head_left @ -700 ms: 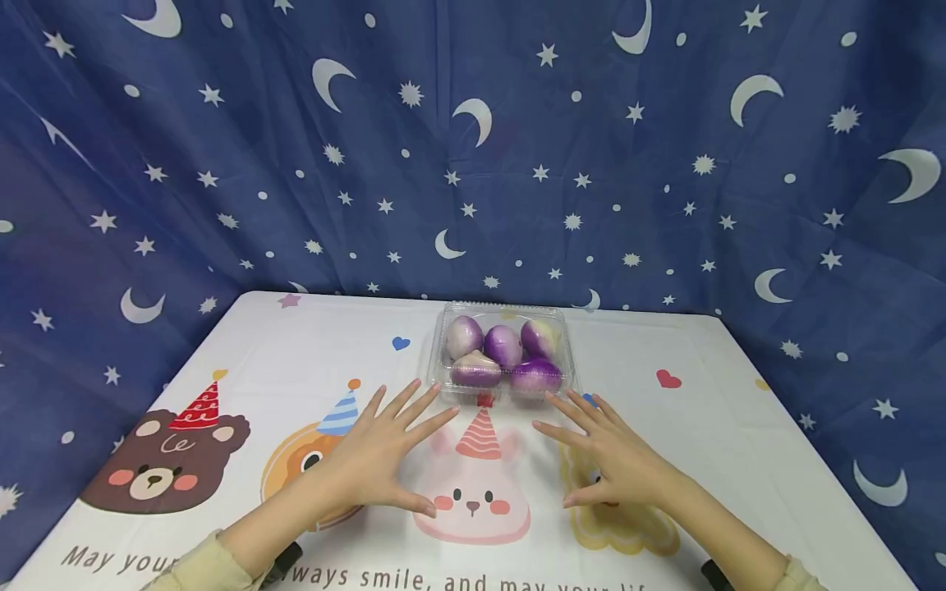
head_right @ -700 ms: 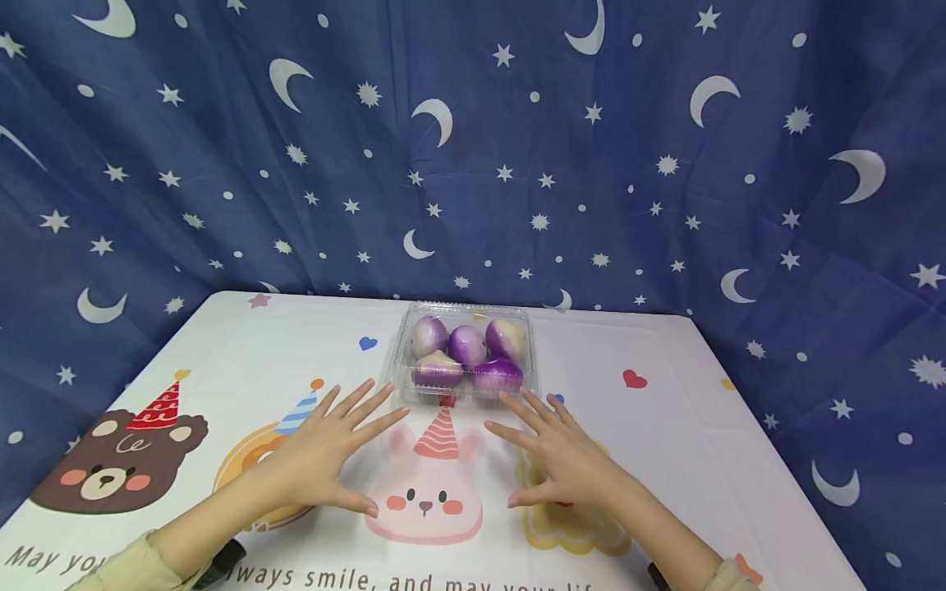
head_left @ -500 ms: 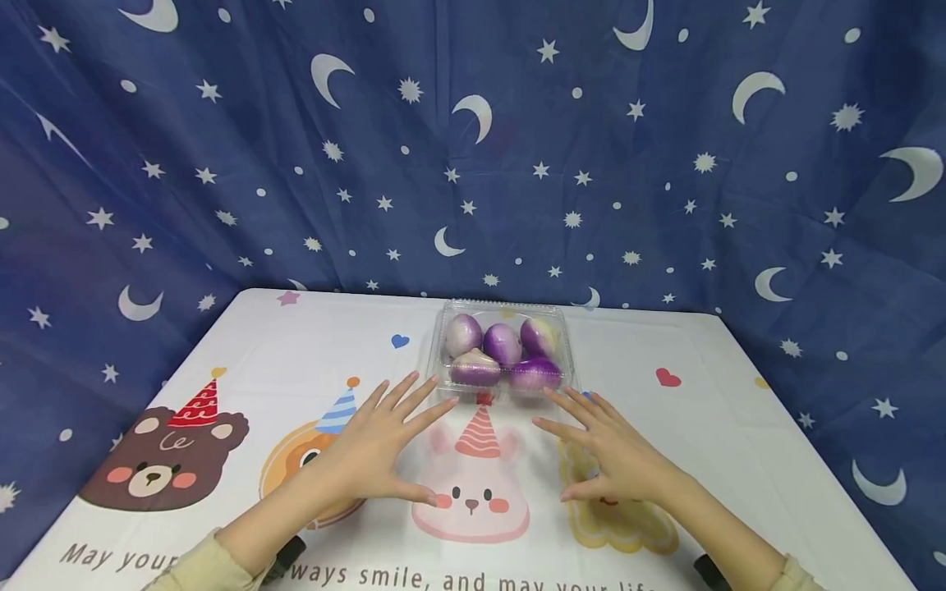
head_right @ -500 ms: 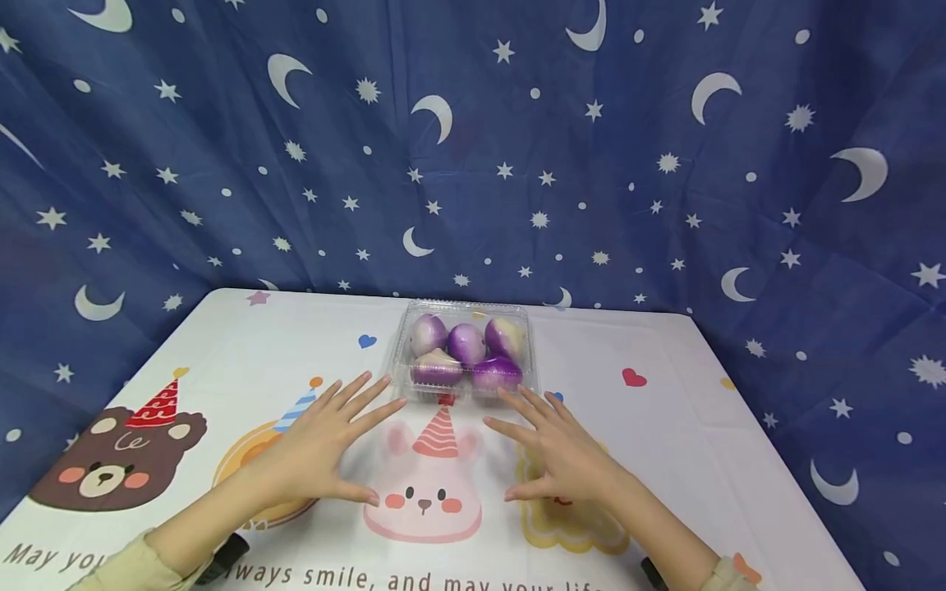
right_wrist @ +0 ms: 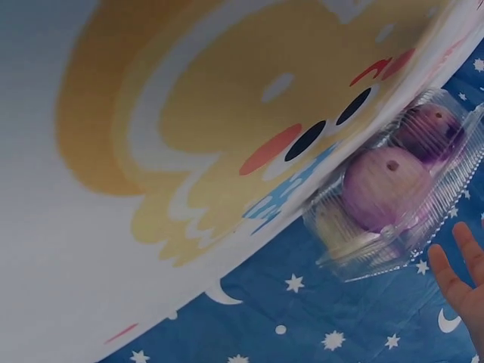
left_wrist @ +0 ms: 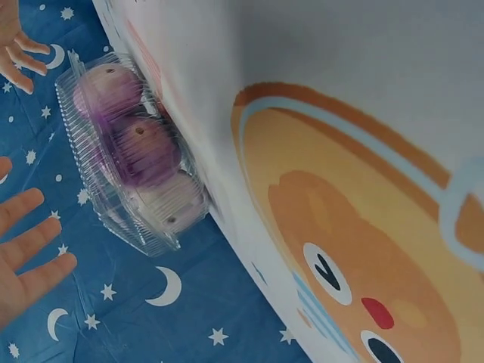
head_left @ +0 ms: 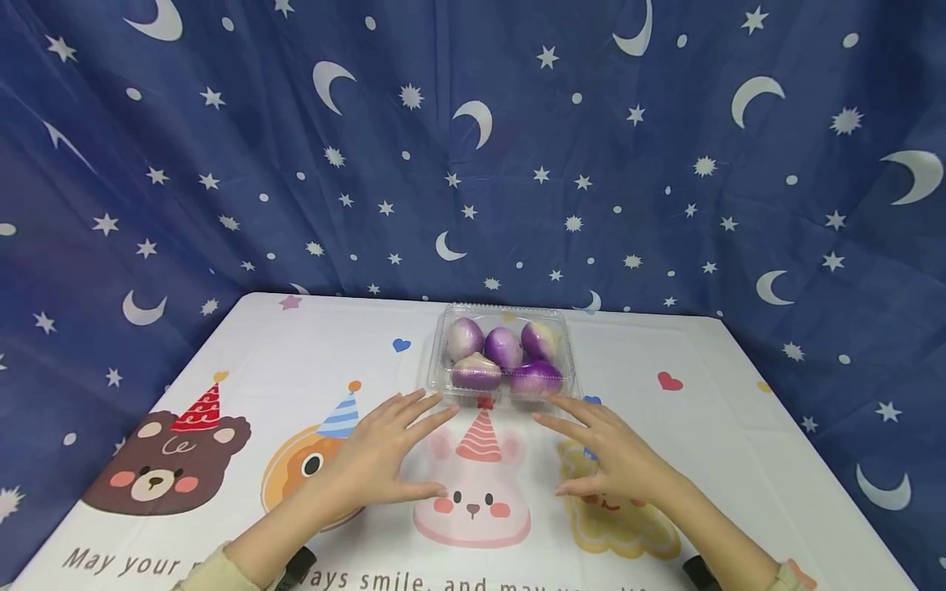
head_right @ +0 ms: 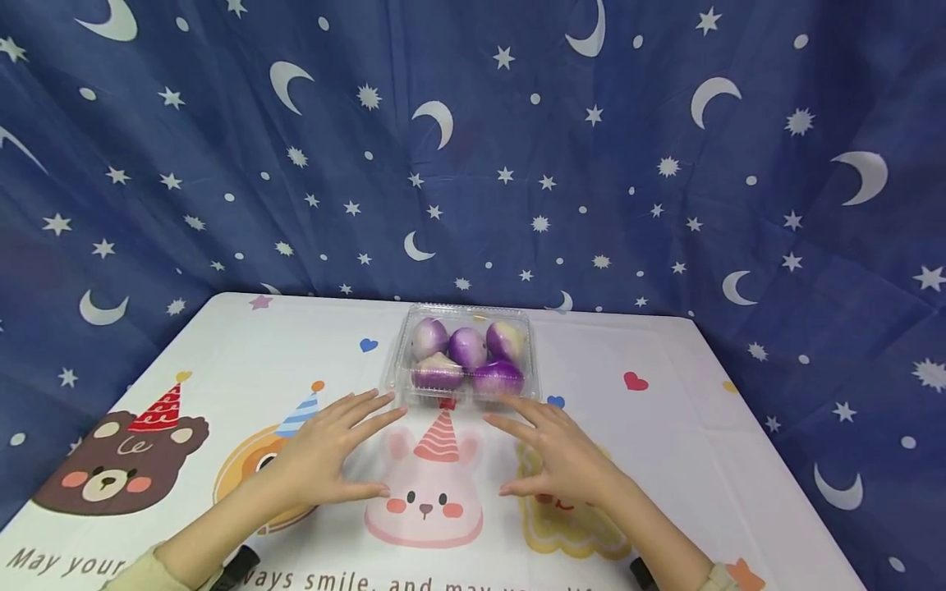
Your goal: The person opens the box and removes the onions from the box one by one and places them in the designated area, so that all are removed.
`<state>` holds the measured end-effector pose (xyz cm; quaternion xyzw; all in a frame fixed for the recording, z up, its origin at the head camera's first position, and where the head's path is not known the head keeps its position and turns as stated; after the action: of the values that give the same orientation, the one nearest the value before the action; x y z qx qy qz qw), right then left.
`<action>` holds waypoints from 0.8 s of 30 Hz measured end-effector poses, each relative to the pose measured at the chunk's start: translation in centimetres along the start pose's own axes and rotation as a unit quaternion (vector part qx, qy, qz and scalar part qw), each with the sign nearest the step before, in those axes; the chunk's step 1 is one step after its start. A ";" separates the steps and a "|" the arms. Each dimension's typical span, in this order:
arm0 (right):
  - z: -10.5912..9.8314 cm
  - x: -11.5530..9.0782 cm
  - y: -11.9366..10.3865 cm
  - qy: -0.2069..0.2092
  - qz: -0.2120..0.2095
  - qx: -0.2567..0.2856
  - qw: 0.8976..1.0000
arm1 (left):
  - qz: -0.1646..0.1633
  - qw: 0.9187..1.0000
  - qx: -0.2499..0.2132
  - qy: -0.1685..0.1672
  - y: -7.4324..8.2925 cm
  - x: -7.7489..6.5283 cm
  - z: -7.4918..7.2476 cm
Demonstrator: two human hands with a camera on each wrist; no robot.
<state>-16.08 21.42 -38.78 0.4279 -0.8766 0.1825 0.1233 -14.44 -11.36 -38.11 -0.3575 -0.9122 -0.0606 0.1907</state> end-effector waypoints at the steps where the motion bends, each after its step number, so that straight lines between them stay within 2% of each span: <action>1: 0.0 0.1 0.0 0.001 0.001 0.001 1.000 | 0.001 1.000 -0.001 0.006 0.0 0.0 0.0; 5: 0.2 0.3 -0.1 0.010 -0.002 0.003 1.000 | -0.004 1.000 -0.012 0.024 0.0 0.3 0.0; 10: 0.6 0.5 -0.2 0.026 -0.006 0.011 1.000 | -0.028 0.999 -0.025 0.025 0.0 0.3 0.1; 14: 1.0 1.0 -0.1 0.045 -0.026 0.018 0.999 | -0.046 0.998 -0.027 0.032 -0.3 0.2 0.1; 19: 1.4 1.7 0.0 0.067 -0.030 0.020 0.997 | -0.057 0.995 -0.066 0.049 -0.8 0.4 0.0; 24: 1.8 2.9 -0.1 0.085 -0.032 0.017 0.996 | -0.086 0.990 -0.089 0.073 -1.8 0.9 -0.1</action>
<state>-17.89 18.55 -39.26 0.4409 -0.8454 0.2294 0.1956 -16.20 -12.14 -37.65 -0.2884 -0.9139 -0.1841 0.2185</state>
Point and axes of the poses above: each hand's wrist, its own x-axis towards the middle knuckle, its own z-axis out of the palm, y = z × x, the point moved 1 cm from there along x, towards the middle knuckle, and after that the axes turned 6 degrees about x, right-handed, at the moved point
